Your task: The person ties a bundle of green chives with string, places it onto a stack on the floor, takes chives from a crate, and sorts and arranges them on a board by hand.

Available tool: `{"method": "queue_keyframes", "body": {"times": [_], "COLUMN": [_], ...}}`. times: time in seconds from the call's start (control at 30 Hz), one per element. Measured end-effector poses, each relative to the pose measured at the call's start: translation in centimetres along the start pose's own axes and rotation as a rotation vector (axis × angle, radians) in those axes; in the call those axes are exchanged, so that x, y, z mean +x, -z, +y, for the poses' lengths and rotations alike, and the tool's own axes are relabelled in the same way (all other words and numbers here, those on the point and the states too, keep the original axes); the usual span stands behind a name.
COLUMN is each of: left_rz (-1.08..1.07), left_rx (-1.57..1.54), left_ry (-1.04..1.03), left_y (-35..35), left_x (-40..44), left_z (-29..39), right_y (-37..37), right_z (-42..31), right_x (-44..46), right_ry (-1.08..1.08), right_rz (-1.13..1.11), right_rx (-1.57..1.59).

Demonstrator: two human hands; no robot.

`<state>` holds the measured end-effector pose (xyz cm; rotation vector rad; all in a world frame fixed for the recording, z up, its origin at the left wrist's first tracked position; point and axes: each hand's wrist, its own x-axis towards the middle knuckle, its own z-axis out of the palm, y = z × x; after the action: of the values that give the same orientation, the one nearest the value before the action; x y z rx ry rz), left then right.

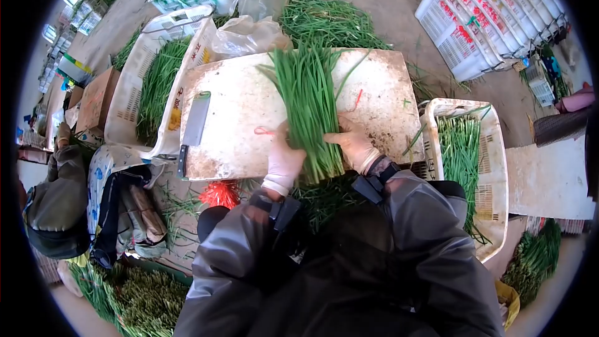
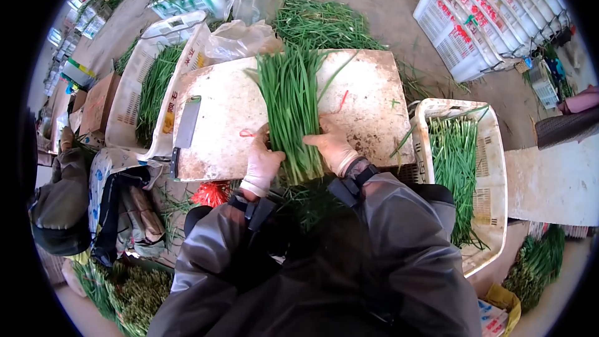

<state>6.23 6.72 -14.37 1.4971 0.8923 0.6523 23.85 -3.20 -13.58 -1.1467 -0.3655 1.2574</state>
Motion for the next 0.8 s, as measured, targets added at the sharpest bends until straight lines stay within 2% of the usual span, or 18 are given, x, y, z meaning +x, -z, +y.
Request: {"method": "queue_keyframes", "body": {"times": [0.03,0.07,0.13,0.17,0.23,0.33,0.37,0.47,0.6,0.63,0.73,0.8], "left_rz": [0.007,0.032,0.065,0.045,0.004,0.073,0.073,0.120,0.046,0.027,-0.036,-0.023], "left_rx": [-0.056,-0.214,-0.257,-0.141,0.091,-0.003,-0.057,0.005,0.457,0.552,0.549,0.506], "left_ry": [0.038,0.043,0.077,0.073,0.063,0.037,0.124,0.134,-0.034,-0.062,0.094,0.044], "left_y": [0.2,0.2,0.9,1.3,1.7,1.4,1.5,0.9,1.0,1.0,1.7,2.1], "left_x": [0.2,0.4,0.6,0.7,1.0,0.7,0.5,0.1,-0.3,-0.4,-0.1,0.3], "left_z": [0.8,0.8,1.7,1.0,-0.8,-0.6,-0.2,1.7,1.5,1.7,1.7,0.7], "right_y": [-0.5,-0.4,0.0,0.6,1.7,1.9,1.9,0.8,-1.1,-1.2,-1.3,0.1], "right_z": [-0.6,-0.7,-0.6,-0.4,0.0,0.1,0.0,-1.3,-2.7,-2.2,-3.0,-2.1], "right_x": [-0.4,-0.4,0.1,0.4,1.1,1.4,1.2,-0.2,-1.8,-1.9,-2.3,-1.5], "right_ry": [-0.032,-0.003,0.055,0.058,-0.007,0.026,0.045,0.139,0.179,0.249,0.113,0.100], "right_rz": [-0.005,0.018,0.060,0.086,0.151,0.223,0.243,0.283,0.330,0.336,0.250,0.217], "right_rx": [0.093,0.008,-0.161,-0.327,-0.433,-0.703,-0.784,-1.009,-1.387,-1.473,-1.475,-1.374]}}
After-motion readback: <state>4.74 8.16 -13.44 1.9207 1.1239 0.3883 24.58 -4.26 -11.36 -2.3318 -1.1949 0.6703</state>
